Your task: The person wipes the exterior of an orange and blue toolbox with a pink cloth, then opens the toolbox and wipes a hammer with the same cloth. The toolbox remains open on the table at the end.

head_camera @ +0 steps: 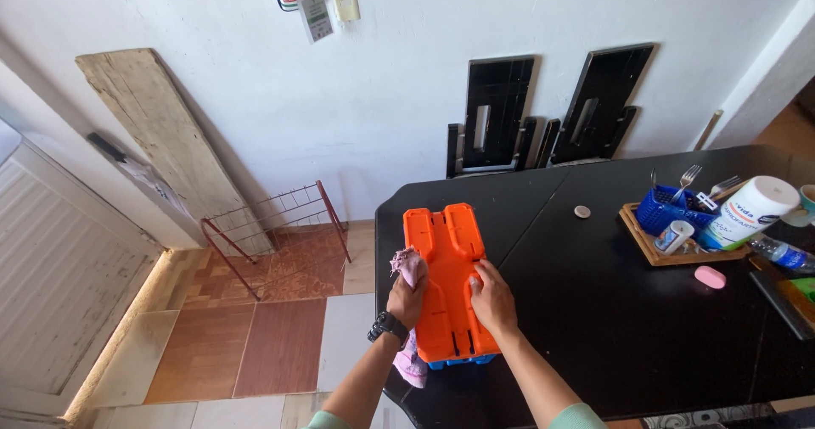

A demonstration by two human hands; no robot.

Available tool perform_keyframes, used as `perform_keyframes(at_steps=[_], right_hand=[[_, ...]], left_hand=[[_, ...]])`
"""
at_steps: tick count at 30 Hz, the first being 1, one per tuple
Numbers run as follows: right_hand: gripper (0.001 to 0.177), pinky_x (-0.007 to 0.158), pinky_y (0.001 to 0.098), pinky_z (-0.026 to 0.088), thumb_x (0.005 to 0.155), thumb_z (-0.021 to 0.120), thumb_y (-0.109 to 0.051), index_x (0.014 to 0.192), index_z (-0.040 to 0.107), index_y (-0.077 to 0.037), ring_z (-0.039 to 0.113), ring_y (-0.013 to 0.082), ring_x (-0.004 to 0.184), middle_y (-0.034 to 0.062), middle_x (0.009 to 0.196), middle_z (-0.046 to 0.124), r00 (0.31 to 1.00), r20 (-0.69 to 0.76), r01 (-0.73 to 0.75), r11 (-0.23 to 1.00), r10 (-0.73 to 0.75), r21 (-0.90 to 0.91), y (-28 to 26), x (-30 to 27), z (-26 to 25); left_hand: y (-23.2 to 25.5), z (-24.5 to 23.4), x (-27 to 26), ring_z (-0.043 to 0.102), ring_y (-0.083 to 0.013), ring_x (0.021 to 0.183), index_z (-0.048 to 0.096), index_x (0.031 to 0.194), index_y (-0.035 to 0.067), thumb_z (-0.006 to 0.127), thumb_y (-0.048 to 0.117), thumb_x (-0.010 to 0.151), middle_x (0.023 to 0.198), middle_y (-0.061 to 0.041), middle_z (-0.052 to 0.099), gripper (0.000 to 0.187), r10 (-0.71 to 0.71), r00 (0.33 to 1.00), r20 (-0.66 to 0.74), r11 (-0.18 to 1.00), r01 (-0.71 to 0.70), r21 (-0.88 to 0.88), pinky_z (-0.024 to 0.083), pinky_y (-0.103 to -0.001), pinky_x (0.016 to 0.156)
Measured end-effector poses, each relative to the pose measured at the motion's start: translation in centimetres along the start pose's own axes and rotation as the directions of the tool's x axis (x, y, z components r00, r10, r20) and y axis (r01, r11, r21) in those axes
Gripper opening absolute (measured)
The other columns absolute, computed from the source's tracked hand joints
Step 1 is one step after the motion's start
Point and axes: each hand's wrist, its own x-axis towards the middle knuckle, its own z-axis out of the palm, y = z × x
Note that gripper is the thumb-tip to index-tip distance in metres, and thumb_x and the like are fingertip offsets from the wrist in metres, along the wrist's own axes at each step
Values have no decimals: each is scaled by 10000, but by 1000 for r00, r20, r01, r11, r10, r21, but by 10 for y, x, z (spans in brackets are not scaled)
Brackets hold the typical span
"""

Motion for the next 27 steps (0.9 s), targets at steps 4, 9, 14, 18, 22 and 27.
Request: perform_keyframes(at_steps=[4,9,14,18,22,27], right_hand=[[471,1211,396,379,1068,483,-293,1465,556,-50,411,305,1489,145,1613,432,1000,1,12,1000,-12,-9,-1,0,0],[429,1203,432,384,1032,562,-236,1398,614,-17,453,350,1453,197,1534,521,993,-83,90,996,-89,12,16,9,12],[400,1192,381,371,978,559,-120,1355,626,-3,512,279,1399,130,1488,570,972,-151,197,974,-179,116,37,17,23],[435,1238,376,315,996,451,-26,1405,598,-42,411,221,1488,71,1547,520,996,16,81,964,-88,255,24,7,0],[465,1264,378,286,967,422,43,1360,645,-66,415,241,1490,73,1521,555,992,10,118,934,-129,337,36,6,-4],[489,1247,383,271,1039,317,-119,1489,501,-61,325,243,1534,81,1621,413,958,94,232,926,-271,299,51,6,-4]], left_hand=[[-7,-7,-16,658,-299,1176,615,1158,243,599,665,878,1160,-94,713,506,-53,999,4,998,53,16,540,-449,973],[-23,-6,-57,720,-306,1012,620,976,181,576,549,932,921,-133,756,373,-155,986,-53,987,157,22,570,-484,824],[50,-45,-139,656,-255,656,583,1107,111,425,485,1023,882,-132,737,414,-242,967,77,960,251,-124,486,-383,555],[47,-17,-164,731,-344,818,475,1397,144,414,320,982,967,-154,747,455,-226,968,-112,934,248,258,576,-504,666],[83,-27,-177,740,-328,945,376,1250,49,924,104,643,938,-136,755,819,-335,942,12,864,302,403,619,-409,783],[90,-15,-179,694,-241,671,502,1185,196,335,366,1062,816,-37,716,268,-304,930,-206,896,353,269,593,-408,621]])
